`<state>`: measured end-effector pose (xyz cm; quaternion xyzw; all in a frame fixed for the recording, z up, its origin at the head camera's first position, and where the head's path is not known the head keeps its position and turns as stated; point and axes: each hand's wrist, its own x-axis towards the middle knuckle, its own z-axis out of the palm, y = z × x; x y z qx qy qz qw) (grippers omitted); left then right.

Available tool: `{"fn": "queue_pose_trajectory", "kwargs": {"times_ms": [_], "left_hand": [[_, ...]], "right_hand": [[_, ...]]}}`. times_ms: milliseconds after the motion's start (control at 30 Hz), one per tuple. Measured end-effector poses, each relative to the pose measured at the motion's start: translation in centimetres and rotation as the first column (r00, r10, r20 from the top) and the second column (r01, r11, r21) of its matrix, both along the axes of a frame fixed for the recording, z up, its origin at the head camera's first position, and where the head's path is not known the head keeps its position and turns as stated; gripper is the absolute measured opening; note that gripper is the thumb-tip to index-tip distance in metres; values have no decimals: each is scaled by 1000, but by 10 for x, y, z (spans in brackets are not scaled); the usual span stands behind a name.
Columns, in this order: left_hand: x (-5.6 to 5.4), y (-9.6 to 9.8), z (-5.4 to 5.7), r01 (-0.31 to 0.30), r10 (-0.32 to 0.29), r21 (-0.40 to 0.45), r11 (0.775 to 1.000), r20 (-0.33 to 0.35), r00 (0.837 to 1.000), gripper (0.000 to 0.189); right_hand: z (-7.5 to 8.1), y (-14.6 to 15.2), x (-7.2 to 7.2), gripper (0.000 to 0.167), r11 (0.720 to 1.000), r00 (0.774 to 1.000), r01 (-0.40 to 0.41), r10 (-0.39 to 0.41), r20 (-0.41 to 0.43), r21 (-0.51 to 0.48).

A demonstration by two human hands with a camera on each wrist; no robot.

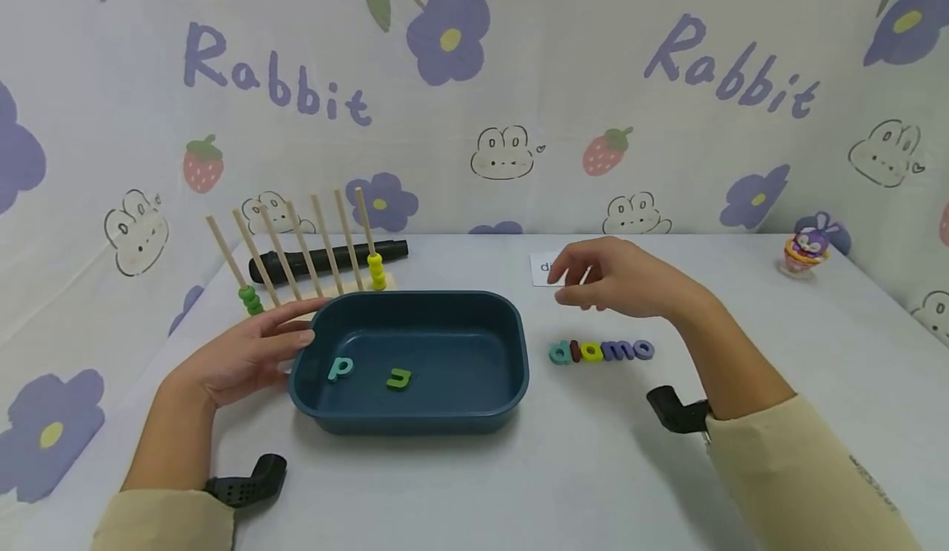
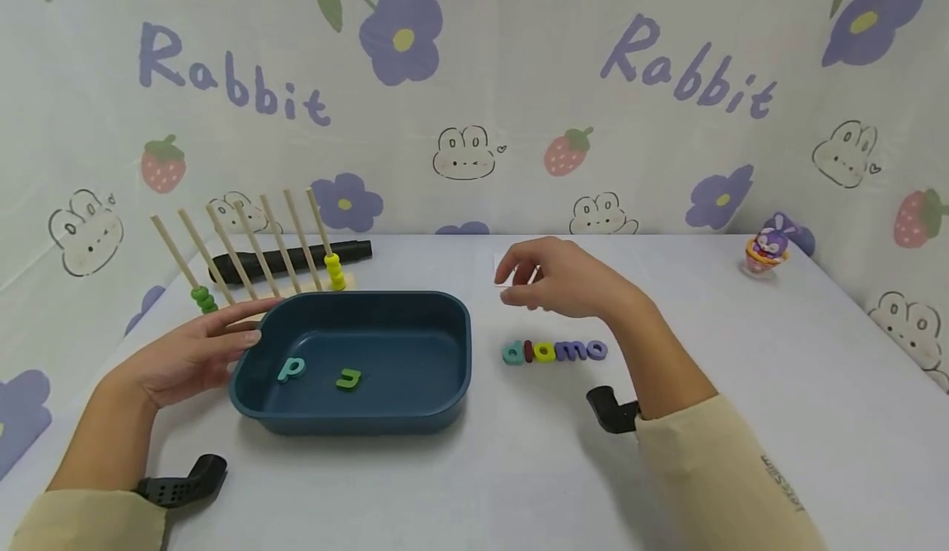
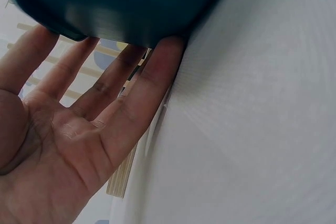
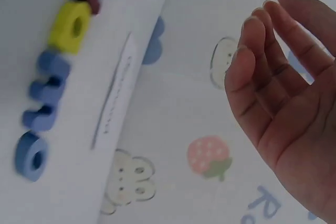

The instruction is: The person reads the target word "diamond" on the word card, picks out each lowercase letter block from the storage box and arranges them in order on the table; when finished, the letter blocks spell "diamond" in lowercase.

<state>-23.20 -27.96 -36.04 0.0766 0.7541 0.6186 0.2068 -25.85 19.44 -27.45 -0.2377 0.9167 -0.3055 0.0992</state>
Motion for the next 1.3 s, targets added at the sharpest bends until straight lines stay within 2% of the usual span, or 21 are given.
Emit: {"fn": "queue_pose_trajectory", "kwargs": {"times_ms": [233,500,900,1300], "left_hand": [[0,0,1,-4,4,10,1000,4,1000,63],[1,1,2,-13,13,6,1000,8,1000,63],[4,2,5,-18,17,7,1000,16,1000,64],[2,0,5,-13,13,22,1000,24,1000,63]], "right_hand": [[21,-38,-5,25,989,989,-146,145,33,27],[35,-76,-15,28,976,977,-206,201,72,72],[43,-120,-26,27,950,952,-295,283,117,106],[36,-153,-31,30,925,923,-362,339,182,114]]}}
